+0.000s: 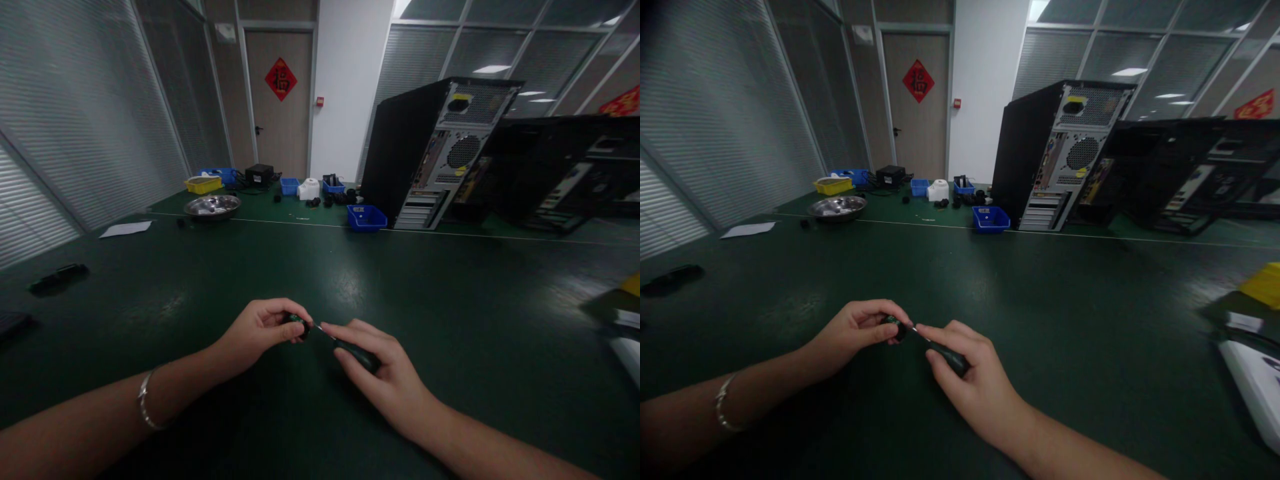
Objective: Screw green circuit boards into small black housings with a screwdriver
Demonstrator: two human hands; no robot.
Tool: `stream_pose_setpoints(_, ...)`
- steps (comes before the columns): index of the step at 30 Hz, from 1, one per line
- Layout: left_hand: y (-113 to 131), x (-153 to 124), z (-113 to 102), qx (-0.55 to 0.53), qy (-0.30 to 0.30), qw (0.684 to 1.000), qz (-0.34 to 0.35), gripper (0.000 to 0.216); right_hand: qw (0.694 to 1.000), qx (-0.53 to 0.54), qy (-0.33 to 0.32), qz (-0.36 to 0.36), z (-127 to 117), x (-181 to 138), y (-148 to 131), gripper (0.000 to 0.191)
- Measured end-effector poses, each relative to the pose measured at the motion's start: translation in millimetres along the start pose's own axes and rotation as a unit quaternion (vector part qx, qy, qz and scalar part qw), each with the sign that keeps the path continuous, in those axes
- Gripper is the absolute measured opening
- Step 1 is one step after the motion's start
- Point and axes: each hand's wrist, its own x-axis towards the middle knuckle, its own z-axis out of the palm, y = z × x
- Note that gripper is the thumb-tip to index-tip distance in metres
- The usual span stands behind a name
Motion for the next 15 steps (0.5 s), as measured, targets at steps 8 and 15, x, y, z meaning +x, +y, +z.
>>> stream_pose_setpoints(8,17.6,-8.1,3.6,0.236,-0.198,0.951,0.04,0.01,0.999,-0.016,0.037,0.007,-3.0,1.1,2.0,0.031)
stream_pose_setpoints(15,19.4,-11.6,4.8,0.275,-0.192,0.939,0.076,0.039,0.999,-0.021,0.038,-0.004,-3.0,-0.1,2.5,0.029)
